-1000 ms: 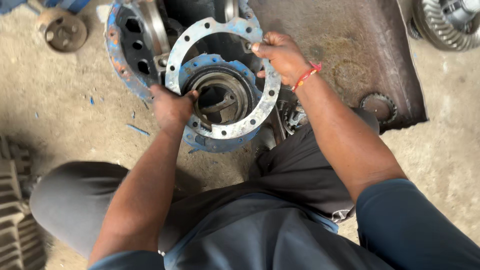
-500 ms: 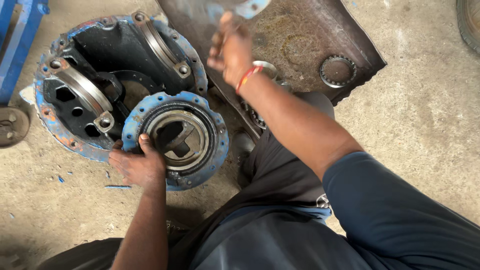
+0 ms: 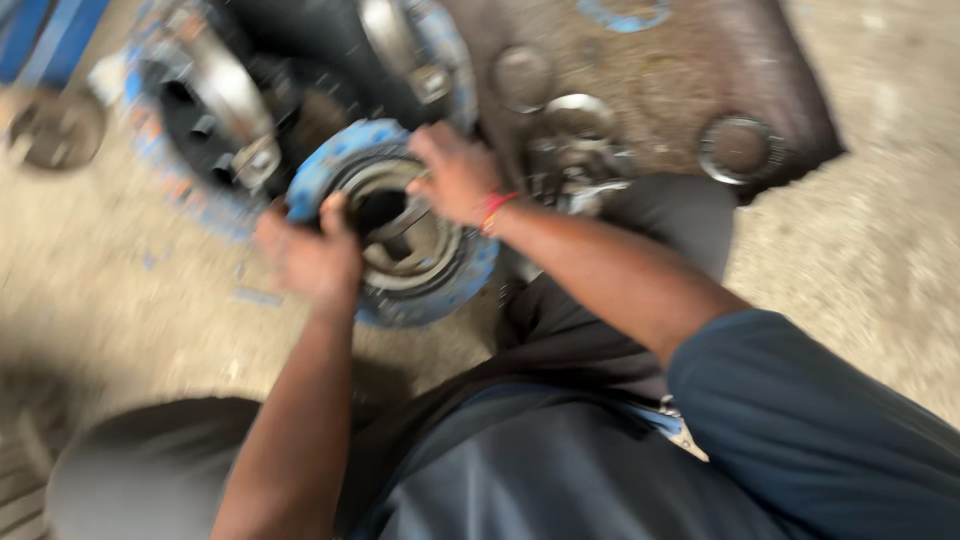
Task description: The person is assembling mechanical parts, specifically a differential housing. They place a circular metal component into the housing, adjust it, and then place a gasket over it, pressing it into place.
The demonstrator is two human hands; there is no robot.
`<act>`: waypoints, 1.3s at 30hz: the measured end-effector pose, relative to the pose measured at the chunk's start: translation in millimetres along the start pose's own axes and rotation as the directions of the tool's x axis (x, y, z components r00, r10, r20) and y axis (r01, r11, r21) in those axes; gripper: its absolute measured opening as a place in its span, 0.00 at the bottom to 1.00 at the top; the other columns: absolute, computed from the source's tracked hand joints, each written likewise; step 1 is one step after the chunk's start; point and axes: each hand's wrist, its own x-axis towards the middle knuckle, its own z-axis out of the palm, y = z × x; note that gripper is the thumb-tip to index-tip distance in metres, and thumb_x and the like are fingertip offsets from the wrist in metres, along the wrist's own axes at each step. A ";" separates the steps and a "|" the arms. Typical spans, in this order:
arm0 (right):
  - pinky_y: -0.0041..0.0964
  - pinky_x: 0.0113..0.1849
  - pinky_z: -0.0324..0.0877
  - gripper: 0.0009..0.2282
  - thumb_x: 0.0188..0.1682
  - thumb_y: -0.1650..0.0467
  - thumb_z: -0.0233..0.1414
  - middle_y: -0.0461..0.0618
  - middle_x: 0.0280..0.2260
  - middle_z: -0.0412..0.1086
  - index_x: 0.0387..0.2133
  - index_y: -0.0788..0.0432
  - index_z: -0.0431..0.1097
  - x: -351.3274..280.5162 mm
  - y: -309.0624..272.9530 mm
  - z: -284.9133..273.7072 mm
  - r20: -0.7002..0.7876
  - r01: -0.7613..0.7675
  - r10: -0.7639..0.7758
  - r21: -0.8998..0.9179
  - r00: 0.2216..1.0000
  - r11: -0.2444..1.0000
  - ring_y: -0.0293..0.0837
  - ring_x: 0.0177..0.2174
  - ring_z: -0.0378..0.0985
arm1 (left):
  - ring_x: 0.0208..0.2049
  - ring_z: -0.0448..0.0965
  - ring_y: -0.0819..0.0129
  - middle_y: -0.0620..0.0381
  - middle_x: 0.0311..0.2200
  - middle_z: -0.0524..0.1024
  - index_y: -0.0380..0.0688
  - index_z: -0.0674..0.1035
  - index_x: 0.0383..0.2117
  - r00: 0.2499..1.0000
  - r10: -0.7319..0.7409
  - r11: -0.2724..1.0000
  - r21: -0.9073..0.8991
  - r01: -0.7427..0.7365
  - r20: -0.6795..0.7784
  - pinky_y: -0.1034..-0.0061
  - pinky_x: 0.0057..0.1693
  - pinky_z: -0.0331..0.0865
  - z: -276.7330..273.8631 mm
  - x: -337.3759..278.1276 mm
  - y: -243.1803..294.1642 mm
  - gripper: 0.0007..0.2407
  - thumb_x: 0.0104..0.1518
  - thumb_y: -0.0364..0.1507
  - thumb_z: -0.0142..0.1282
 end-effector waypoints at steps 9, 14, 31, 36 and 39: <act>0.55 0.38 0.70 0.18 0.41 0.65 0.69 0.50 0.40 0.70 0.40 0.52 0.69 7.6 -6.7 6.2 0.018 -0.043 0.043 -0.016 0.999 0.999 0.58 0.40 0.77 | 0.50 0.72 0.62 0.49 0.49 0.70 0.38 0.69 0.50 0.906 -0.402 0.677 -0.622 0.393 0.135 0.70 0.55 0.71 -9.8 -19.7 -84.5 0.23 0.62 0.45 0.59; 0.57 0.39 0.68 0.18 0.41 0.66 0.69 0.48 0.41 0.71 0.41 0.52 0.69 12.4 -5.2 10.6 0.049 -0.044 0.047 -0.056 0.998 0.997 0.58 0.41 0.77 | 0.56 0.72 0.50 0.49 0.62 0.67 0.49 0.65 0.64 0.180 -0.570 -0.083 -0.274 0.958 0.802 0.44 0.56 0.67 -8.7 -67.0 -81.1 0.32 0.58 0.55 0.42; 0.52 0.39 0.71 0.21 0.39 0.67 0.71 0.52 0.40 0.73 0.39 0.58 0.67 13.7 8.2 15.8 0.004 -0.011 0.011 -0.034 1.000 0.999 0.56 0.39 0.77 | 0.53 0.76 0.50 0.38 0.53 0.72 0.34 0.60 0.55 0.530 -0.583 0.163 -0.550 0.819 0.616 0.56 0.57 0.74 -6.9 -26.4 -47.1 0.32 0.48 0.34 0.68; 0.51 0.37 0.71 0.22 0.39 0.66 0.71 0.55 0.38 0.73 0.38 0.60 0.66 14.9 17.4 14.9 0.013 0.092 -0.092 -0.042 0.996 0.995 0.56 0.38 0.77 | 0.52 0.77 0.52 0.37 0.53 0.72 0.35 0.61 0.55 0.478 -0.603 0.166 -0.485 0.858 0.639 0.55 0.56 0.75 -10.7 -23.3 -47.6 0.32 0.49 0.33 0.67; 0.44 0.35 0.72 0.19 0.46 0.63 0.70 0.56 0.30 0.72 0.38 0.61 0.68 28.8 35.8 4.8 0.282 -0.194 0.175 0.041 0.943 0.980 0.51 0.31 0.76 | 0.52 0.78 0.51 0.37 0.53 0.72 0.34 0.60 0.55 0.489 -0.590 0.131 -0.521 0.843 0.643 0.55 0.56 0.76 -8.7 -20.5 -45.9 0.31 0.48 0.32 0.68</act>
